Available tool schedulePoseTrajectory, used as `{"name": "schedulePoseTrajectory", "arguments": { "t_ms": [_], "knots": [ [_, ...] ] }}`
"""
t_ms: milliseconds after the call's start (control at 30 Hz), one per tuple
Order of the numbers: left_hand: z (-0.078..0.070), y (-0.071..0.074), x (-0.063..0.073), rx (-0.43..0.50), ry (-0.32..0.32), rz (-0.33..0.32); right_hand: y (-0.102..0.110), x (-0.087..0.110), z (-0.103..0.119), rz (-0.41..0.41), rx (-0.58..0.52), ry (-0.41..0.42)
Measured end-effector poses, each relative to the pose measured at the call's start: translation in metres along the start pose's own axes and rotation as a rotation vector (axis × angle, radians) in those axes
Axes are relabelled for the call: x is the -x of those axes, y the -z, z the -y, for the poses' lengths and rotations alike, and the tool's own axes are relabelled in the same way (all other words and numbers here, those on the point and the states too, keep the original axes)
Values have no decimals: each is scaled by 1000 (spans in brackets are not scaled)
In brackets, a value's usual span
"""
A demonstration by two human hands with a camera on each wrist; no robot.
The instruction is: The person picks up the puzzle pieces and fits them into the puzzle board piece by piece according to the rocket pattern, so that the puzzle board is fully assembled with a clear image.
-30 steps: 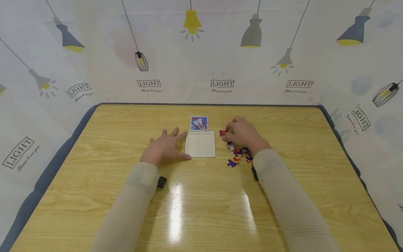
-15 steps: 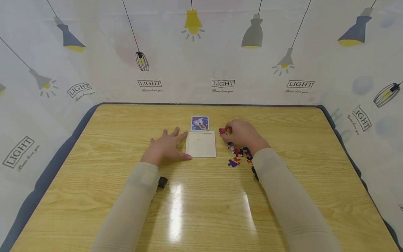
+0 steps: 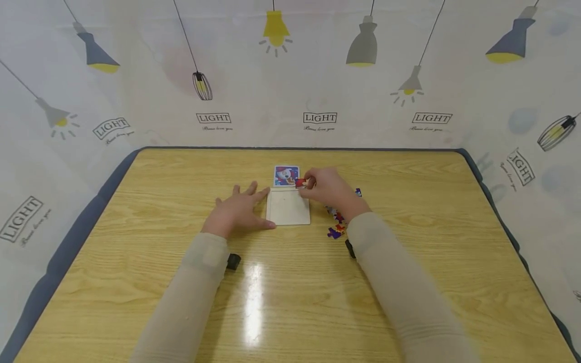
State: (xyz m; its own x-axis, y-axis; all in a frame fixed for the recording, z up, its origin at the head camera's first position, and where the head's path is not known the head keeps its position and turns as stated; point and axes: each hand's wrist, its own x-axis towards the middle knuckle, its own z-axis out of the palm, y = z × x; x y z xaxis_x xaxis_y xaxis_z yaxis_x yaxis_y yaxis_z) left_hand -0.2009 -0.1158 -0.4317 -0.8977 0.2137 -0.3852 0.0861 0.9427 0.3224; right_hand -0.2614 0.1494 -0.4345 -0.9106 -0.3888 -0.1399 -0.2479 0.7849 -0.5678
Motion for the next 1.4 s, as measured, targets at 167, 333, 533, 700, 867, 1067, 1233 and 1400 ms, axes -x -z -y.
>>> {"name": "schedulePoseTrajectory", "arguments": {
  "t_ms": [167,333,533,700,867,1067,1233,1400],
  "knots": [
    [0,1,1,-11,2,7,-14,-6,19,12,-3,22],
    [0,1,0,-21,6,15,-29,-13,33,34,9,68],
    [0,-1,-1,-38,-2,7,-38,-17,42,60,46,24],
    [-1,0,2,-43,-3,13,-43,-16,45,73,40,-6],
    [-3,1,4,-28,-2,11,-48,-17,44,68,60,13],
    [-2,0,3,-40,2,20,-51,-19,45,68,75,48],
    [-2,0,1,-39,0,22,-52,-20,46,58,83,118],
    [-1,0,1,-35,-5,15,-51,-20,50,68,108,179]
  ]
}}
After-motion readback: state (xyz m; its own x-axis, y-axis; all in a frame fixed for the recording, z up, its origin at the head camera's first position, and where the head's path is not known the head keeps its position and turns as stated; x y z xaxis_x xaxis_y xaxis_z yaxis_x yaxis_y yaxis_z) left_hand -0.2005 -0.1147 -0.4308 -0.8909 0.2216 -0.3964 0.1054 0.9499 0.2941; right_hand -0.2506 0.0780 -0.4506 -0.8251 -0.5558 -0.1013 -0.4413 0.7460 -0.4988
